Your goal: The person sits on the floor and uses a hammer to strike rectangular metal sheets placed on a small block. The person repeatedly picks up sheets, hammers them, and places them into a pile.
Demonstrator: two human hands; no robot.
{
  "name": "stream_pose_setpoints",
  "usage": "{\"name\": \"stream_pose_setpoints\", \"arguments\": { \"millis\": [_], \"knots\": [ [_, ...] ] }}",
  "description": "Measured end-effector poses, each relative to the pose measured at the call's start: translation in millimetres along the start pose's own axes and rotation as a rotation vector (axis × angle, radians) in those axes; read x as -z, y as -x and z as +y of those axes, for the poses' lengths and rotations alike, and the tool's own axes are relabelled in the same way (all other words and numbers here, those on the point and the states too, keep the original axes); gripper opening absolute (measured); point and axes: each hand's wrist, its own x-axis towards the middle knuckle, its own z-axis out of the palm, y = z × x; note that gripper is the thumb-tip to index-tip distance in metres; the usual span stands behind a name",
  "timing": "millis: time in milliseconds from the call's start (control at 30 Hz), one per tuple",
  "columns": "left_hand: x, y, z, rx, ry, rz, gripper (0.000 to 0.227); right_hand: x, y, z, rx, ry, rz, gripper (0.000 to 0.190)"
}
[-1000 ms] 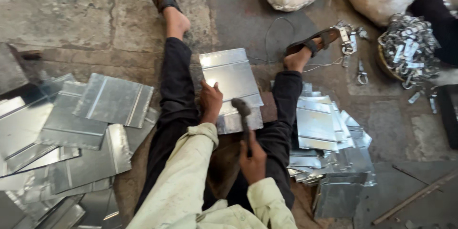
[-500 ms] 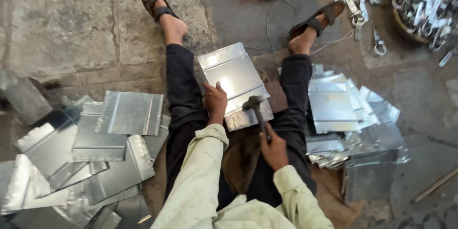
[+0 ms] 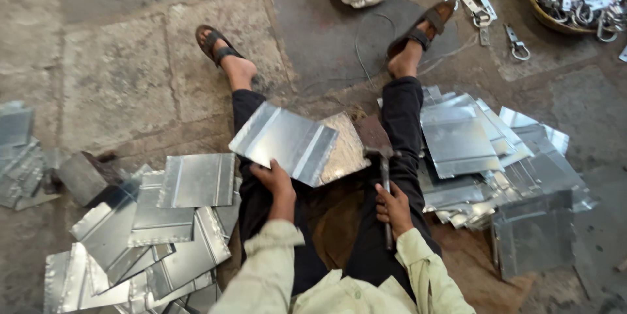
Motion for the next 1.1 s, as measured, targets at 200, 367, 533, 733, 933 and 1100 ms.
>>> {"name": "stream_pose_setpoints", "arguments": {
  "millis": [200,367,533,733,933,1100],
  "knots": [
    [33,-24,88,-0.044,-0.123,-0.377,0.043,-8,7,-11,-0.025,-0.051,0.006,0.028],
    [-37,-62,160,-0.220,-0.933,-0.787,0.046,-8,8,-11,0.007,-0.017,-0.022,0.033],
    [-85,-28,173,-0.343,-1.360,-0.956,0.068,-5,3,2,0.070,0.093,0.020,0.058],
    [-74,23,119,-0.570,-1.262,-0.899,0.089,-9,4,13,0.228,0.356,0.109,0.063],
    [-65,17,122,-0.587,-1.231,-0.904,0.090,-21,15,1,0.400,0.802,0.210,0.060],
    [8,33,118,-0.687,-1.030,-0.348,0.078,-19,6,5,0.648,0.972,0.240,0.060]
  ]
}}
